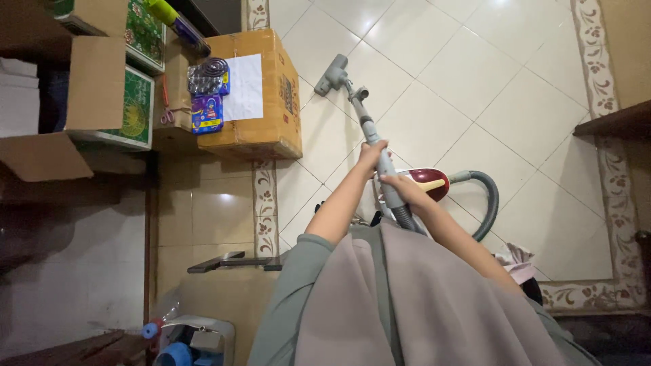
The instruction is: Holding and inspecting the wand and nozzle of a vacuum cleaner.
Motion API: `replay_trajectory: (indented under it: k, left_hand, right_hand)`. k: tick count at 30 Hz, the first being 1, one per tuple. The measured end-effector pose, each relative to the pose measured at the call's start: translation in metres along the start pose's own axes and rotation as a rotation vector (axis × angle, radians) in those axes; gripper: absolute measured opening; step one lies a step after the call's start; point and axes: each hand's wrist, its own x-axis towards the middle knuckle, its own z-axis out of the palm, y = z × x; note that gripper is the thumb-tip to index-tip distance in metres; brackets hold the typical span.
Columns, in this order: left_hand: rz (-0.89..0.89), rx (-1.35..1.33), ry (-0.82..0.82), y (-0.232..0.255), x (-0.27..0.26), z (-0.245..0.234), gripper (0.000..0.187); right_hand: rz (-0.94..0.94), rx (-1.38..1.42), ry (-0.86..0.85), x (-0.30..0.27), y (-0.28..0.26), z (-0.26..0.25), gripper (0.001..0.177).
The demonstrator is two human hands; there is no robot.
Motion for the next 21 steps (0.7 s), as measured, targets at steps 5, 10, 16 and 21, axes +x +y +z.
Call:
replay_trajectory:
  k: [5,10,16,21]
  left_hand:
    - [-0.07,0.09,0.07,0.007,-0.003,-0.028,0.035]
    - [-0.139,0.138,0.082,0.022,-0.027,-0.012,0.034]
    - [-0.225,0.263,-0.093,0.016,-0.051,0.025,0.027]
    - [-0.194,0.34,-0.249,0.03,-0.074,0.056,0.036]
  right_hand:
    - [-0.03,-0.164,-0.002,0.031,0.021,0.013,0.052]
    - [-0.06,-0.333,0.11,0.001,0.011,0.01,0.053]
    - [-0.135,-0.232,0.113,-0.036,0.035,-0.019,0.054]
    - [-0.119,-0.208,0.246,-0.1,-0.003,-0.012,0.05]
